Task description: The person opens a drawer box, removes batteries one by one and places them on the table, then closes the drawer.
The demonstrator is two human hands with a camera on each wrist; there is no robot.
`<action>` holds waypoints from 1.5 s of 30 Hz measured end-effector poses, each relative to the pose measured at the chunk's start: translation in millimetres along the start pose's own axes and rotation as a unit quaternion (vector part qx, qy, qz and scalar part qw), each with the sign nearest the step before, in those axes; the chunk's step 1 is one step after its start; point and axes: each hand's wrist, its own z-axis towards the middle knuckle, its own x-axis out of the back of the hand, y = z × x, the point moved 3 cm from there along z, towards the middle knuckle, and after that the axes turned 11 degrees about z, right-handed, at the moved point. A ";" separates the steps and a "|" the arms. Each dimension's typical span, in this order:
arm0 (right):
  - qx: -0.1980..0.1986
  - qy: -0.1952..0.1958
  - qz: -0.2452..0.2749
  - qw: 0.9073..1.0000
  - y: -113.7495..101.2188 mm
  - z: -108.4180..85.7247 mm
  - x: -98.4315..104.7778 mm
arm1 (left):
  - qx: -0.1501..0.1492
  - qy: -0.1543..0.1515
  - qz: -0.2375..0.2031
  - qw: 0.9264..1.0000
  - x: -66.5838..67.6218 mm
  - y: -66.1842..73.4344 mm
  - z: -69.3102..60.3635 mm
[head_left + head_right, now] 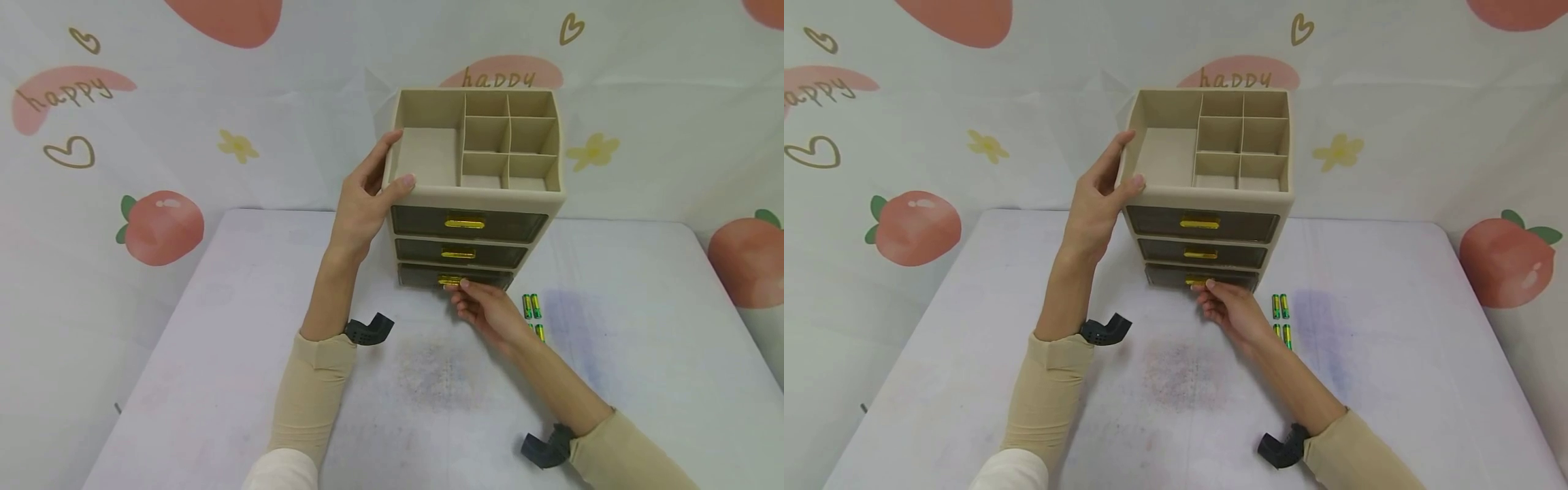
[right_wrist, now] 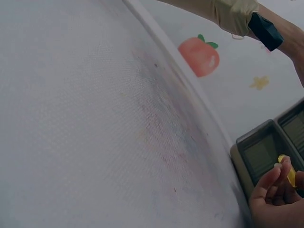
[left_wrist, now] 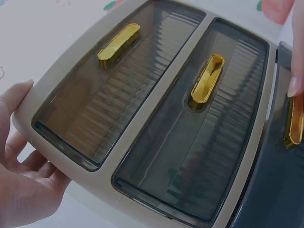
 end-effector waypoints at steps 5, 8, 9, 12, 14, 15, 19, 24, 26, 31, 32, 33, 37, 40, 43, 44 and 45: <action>0.003 0.003 -0.016 1.000 -4.0 1.9 -1.1 | 0.000 0.001 -0.006 1.000 -0.5 0.1 0.8; 0.004 0.007 -0.022 1.000 -5.6 2.5 -0.6 | -0.002 0.000 -0.011 1.000 -1.6 0.3 1.5; 0.004 0.010 -0.024 1.000 -6.2 2.5 -0.2 | -0.003 -0.001 -0.012 1.000 -2.2 0.2 1.8; 0.006 0.019 -0.027 0.999 -7.2 3.4 1.6 | -0.002 -0.004 -0.012 1.000 -3.6 0.1 2.3; 0.008 0.022 -0.032 0.999 -7.8 4.4 2.6 | 0.000 -0.004 -0.011 1.000 -4.1 -0.2 2.5; 0.009 0.022 -0.034 0.999 -7.8 5.1 3.0 | 0.000 -0.004 -0.010 1.000 -4.1 -0.3 2.4; 0.011 0.020 -0.041 0.999 -8.4 7.2 3.5 | -0.001 -0.003 -0.011 1.000 -4.2 -0.3 2.4; 0.008 0.021 -0.040 0.999 -9.6 7.4 2.5 | -0.003 -0.006 -0.016 1.000 -4.3 0.6 3.0; 0.005 0.021 -0.037 0.999 -9.7 7.5 2.0 | -0.002 -0.006 -0.016 1.000 -4.1 0.8 3.2; 0.000 0.013 -0.039 0.999 -8.0 7.0 1.8 | -0.002 -0.004 -0.006 1.000 -3.8 0.6 2.2; 0.000 0.010 -0.041 0.999 -7.5 6.4 1.9 | -0.004 -0.004 -0.002 1.000 -3.9 0.5 1.8; 0.000 0.007 -0.046 0.999 -6.9 5.5 2.2 | -0.006 -0.004 0.003 1.000 -4.0 0.4 1.2; 0.002 -0.003 -0.071 0.997 -5.5 0.9 4.3 | -0.017 -0.006 0.024 1.000 -4.8 -0.2 -1.1; 0.008 -0.001 -0.092 0.996 -7.1 -3.7 6.4 | -0.031 -0.009 0.037 0.999 -5.3 -0.9 -2.4; 0.016 -0.003 -0.114 0.993 -11.5 -9.4 7.6 | -0.045 -0.011 0.041 0.998 -4.9 -1.8 -3.4; 0.020 -0.006 -0.120 0.993 -13.5 -11.5 7.8 | -0.050 -0.011 0.040 0.998 -4.4 -2.0 -3.9; 0.024 -0.008 -0.129 0.991 -15.4 -13.6 8.1 | -0.053 -0.011 0.039 0.998 -3.8 -2.3 -4.4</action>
